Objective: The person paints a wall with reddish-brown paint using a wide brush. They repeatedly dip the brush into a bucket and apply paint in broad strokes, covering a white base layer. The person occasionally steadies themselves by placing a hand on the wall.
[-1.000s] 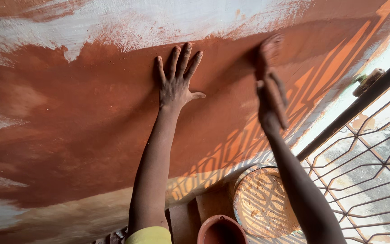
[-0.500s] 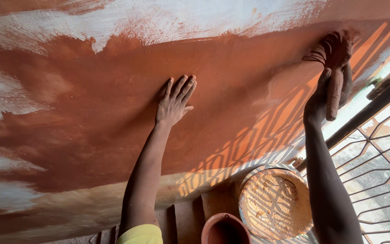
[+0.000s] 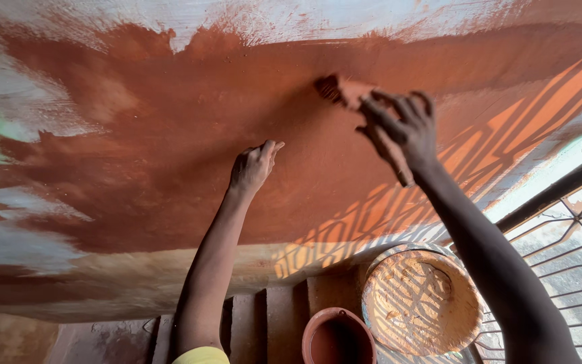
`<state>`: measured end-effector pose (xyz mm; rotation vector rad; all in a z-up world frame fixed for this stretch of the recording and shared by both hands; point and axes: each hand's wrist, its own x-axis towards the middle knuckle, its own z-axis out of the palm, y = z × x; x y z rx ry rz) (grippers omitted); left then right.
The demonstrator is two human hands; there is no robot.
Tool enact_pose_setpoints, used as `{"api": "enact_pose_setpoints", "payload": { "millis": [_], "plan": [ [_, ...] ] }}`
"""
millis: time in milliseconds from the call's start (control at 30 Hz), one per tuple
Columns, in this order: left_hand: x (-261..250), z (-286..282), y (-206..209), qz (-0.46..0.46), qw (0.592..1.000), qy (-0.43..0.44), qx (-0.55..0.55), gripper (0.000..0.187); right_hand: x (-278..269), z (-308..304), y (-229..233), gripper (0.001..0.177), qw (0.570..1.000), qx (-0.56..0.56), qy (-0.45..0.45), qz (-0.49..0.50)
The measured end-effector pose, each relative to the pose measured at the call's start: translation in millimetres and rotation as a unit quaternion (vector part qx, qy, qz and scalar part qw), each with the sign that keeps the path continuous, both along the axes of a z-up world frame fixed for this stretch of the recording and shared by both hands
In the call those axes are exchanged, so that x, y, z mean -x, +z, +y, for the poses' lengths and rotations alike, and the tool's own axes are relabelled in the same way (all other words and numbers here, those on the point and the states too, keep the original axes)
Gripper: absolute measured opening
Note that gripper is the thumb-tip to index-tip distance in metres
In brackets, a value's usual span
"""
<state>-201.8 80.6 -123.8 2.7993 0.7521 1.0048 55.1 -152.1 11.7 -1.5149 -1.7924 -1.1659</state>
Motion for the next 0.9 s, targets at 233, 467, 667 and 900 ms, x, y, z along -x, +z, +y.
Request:
{"api": "enact_pose_setpoints", "payload": {
  "millis": [233, 467, 667, 900],
  "plan": [
    [22, -29, 18, -0.145, 0.988, -0.017, -0.053, 0.062, 12, 14, -23, 0.053, 0.994, 0.009, 0.024, 0.102],
    [6, -40, 59, -0.187, 0.98, -0.028, -0.059, 0.057, 53, 29, -47, 0.044, 0.957, 0.279, 0.031, -0.069],
    [14, -41, 72, -0.224, 0.971, -0.022, -0.08, 0.046, 6, 20, 51, 0.045, 0.995, -0.085, -0.012, -0.059],
    [-2, -43, 107, -0.253, 0.957, -0.03, -0.14, 0.039, 3, 20, 51, 0.039, 0.869, -0.031, 0.28, 0.406]
  ]
}}
